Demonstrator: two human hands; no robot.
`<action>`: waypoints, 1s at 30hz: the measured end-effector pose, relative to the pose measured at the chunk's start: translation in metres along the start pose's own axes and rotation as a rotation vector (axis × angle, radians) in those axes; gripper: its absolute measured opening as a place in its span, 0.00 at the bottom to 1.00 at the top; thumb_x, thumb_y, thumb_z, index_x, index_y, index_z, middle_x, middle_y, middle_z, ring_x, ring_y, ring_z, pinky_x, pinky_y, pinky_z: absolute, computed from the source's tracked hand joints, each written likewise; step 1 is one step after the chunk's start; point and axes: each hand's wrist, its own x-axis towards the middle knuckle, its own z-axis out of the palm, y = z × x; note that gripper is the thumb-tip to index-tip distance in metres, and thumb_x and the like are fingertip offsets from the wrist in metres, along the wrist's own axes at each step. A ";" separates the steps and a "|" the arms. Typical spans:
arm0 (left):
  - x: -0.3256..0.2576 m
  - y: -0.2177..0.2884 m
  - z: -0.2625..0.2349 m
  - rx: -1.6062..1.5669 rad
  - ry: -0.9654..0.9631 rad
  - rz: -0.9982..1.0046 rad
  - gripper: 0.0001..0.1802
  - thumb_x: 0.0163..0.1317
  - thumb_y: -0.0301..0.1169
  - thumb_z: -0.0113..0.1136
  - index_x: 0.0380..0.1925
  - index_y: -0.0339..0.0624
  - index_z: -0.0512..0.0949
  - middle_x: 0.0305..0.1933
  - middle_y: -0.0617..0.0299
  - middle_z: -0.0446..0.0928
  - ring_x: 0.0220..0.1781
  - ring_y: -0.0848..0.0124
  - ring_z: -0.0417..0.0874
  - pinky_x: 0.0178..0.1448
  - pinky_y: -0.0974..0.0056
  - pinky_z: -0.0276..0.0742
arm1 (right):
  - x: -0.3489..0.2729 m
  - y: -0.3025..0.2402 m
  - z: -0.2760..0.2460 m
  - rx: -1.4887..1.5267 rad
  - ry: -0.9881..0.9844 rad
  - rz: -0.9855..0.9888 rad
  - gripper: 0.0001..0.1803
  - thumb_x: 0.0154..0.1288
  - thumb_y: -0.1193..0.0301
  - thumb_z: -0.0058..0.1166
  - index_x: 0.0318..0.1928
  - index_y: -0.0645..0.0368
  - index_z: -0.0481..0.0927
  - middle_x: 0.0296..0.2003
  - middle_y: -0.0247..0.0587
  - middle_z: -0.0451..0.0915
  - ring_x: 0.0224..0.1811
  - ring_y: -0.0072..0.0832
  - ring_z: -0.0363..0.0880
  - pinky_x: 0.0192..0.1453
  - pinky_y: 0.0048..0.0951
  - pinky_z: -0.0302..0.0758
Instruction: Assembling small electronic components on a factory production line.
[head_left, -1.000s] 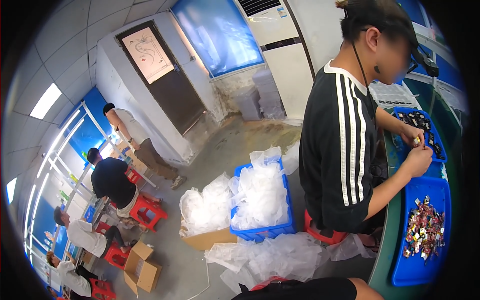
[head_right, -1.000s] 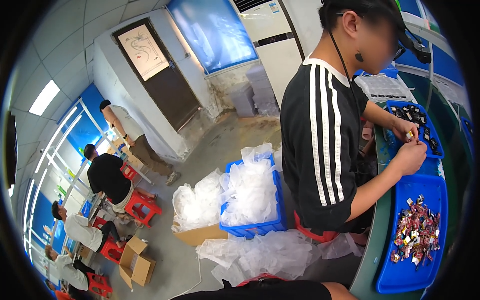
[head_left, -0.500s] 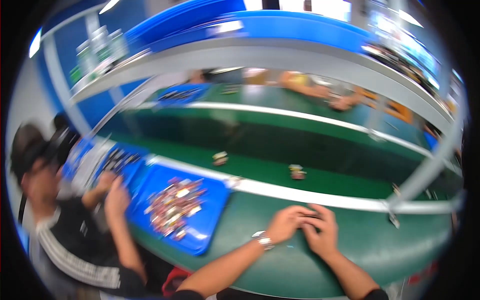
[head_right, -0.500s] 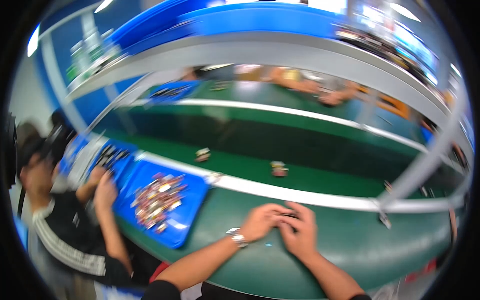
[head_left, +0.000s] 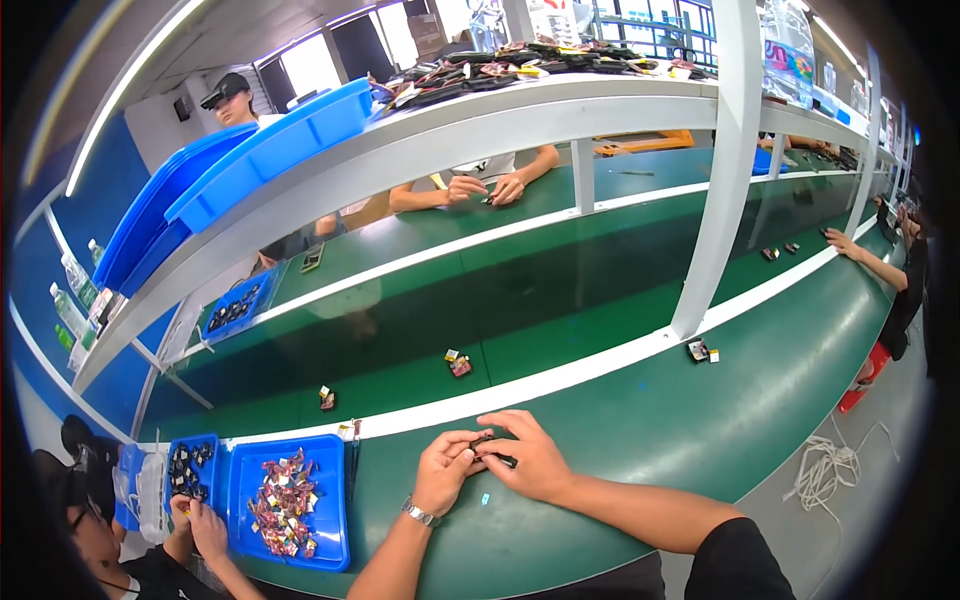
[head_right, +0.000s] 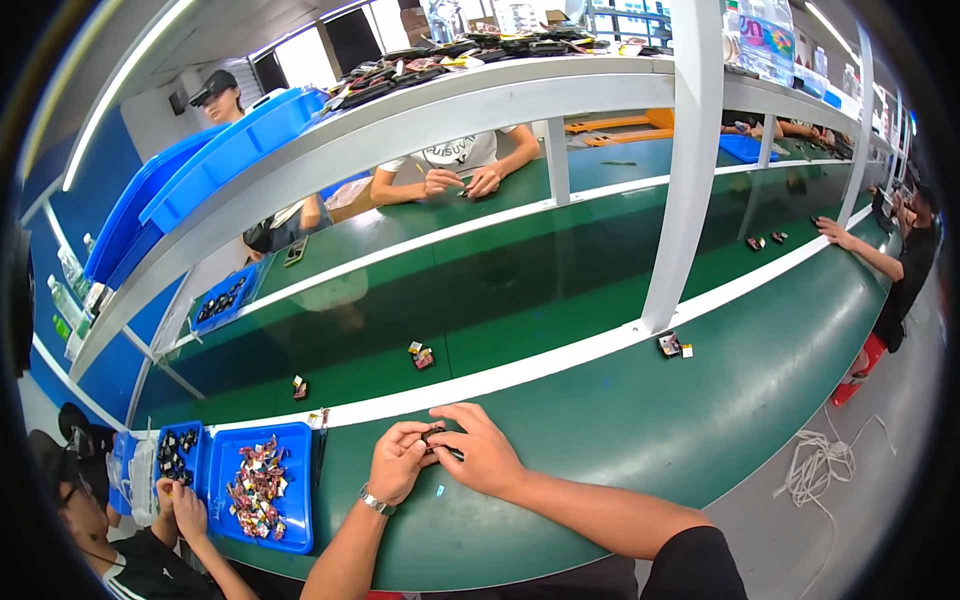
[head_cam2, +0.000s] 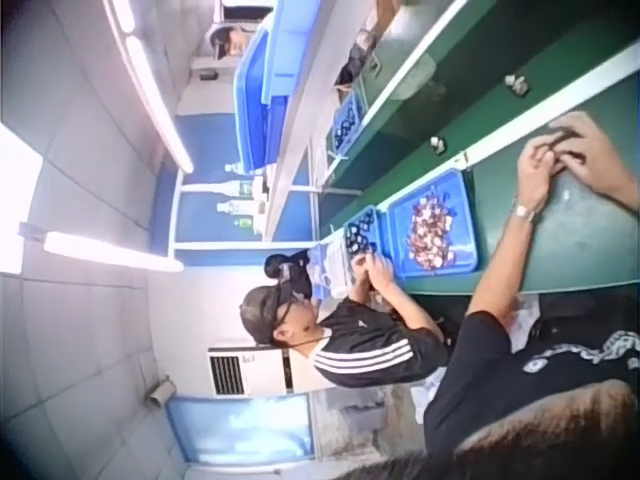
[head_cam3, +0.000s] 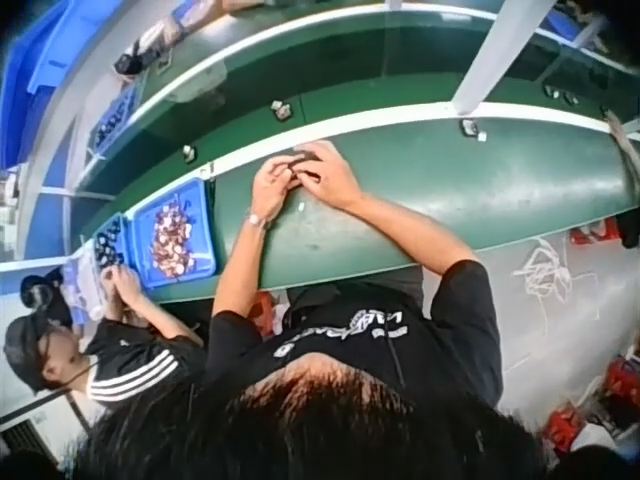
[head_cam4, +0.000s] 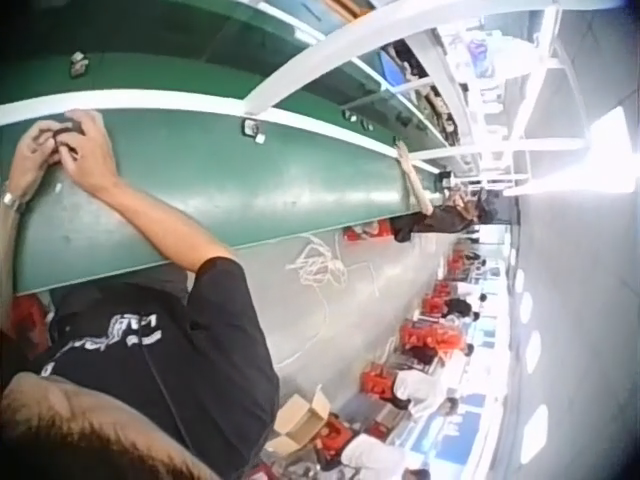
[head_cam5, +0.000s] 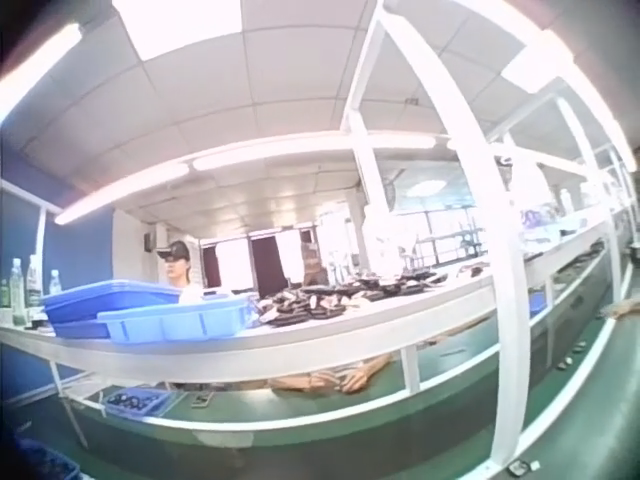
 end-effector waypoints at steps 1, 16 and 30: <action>0.000 0.001 -0.001 0.008 -0.001 -0.001 0.12 0.70 0.21 0.51 0.52 0.35 0.71 0.59 0.47 0.75 0.57 0.63 0.81 0.59 0.58 0.82 | 0.001 0.000 0.001 0.005 0.001 0.005 0.08 0.56 0.75 0.61 0.38 0.56 0.85 0.54 0.39 0.77 0.60 0.40 0.71 0.59 0.37 0.74; 0.005 -0.003 -0.003 0.078 0.064 0.047 0.11 0.70 0.21 0.49 0.51 0.36 0.70 0.61 0.46 0.74 0.56 0.64 0.81 0.58 0.58 0.82 | 0.007 0.002 0.010 0.084 -0.055 0.072 0.10 0.57 0.76 0.60 0.41 0.56 0.86 0.58 0.39 0.75 0.63 0.42 0.68 0.63 0.39 0.71; 0.003 0.003 0.000 0.040 0.062 -0.028 0.14 0.71 0.22 0.49 0.56 0.35 0.69 0.53 0.54 0.78 0.53 0.68 0.82 0.57 0.60 0.83 | 0.011 0.000 0.007 -0.095 0.044 -0.084 0.09 0.52 0.79 0.65 0.35 0.60 0.82 0.44 0.40 0.77 0.45 0.35 0.79 0.42 0.29 0.81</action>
